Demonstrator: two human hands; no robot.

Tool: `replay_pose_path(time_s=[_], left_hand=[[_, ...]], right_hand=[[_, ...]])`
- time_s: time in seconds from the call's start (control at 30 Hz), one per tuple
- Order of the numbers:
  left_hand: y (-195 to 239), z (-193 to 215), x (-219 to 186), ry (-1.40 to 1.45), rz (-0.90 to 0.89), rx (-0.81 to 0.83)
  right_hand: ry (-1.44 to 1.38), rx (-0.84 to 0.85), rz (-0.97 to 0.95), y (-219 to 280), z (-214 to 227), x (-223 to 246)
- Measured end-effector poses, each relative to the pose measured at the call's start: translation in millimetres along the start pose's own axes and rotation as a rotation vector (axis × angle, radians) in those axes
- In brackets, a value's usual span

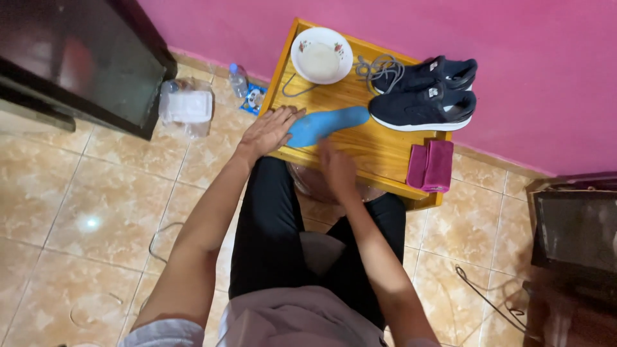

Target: The person wipes a dark shoe insole with a pink cloth, then uses a toothbrush dipped in a bowl of liquid to scrub the insole thoroughly. The person handles the insole and toothbrush repeatedly to clean the surface.

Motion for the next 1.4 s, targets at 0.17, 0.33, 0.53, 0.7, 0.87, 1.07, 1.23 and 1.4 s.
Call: replay_pose_path(time_s=[0.17,0.33,0.53,0.7,0.87,1.07,1.23,1.4], left_hand=[[-3.6,-22.8,11.4,-0.082,-0.046,-0.024],[-5.5,-33.6,13.1,-0.15,-0.09,-0.065],[-0.9,-33.5,11.9,-0.137,-0.066,-0.066],[-2.5,-32.0,15.4,-0.114,0.03,-0.046],[-2.5,-31.5,12.8,-0.123,0.029,-0.047],[-5.6,-20.5,11.6,-0.137,-0.022,-0.079],[-2.6,-27.7,11.5,-0.155,-0.075,-0.12],[-2.8,-28.8,13.2,-0.11,-0.054,-0.103]], right_hand=[[0.007,0.001,-0.042,-7.6,9.9,-41.7],[-0.155,-0.123,-0.203,-6.9,13.8,-60.4],[0.116,-0.003,-0.087,0.6,27.1,-22.8],[-0.007,0.108,-0.055,-5.6,1.4,-0.6],[-0.072,0.044,-0.179,-18.2,3.8,-34.1],[-0.101,0.059,-0.08,-9.4,1.1,-10.0],[-0.179,-0.065,-0.184,-13.8,3.6,-27.9],[-0.125,0.044,-0.101,-10.1,-14.9,-22.7]])
Point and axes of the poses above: each hand's wrist, its own y-axis away from the middle knuckle, its own z-axis out of the back of the hand, x = y × z, the point moved 4 cm from there along -y, towards the middle knuckle, and after that the axes turned 2 degrees about -y, right-handed, at the moved point
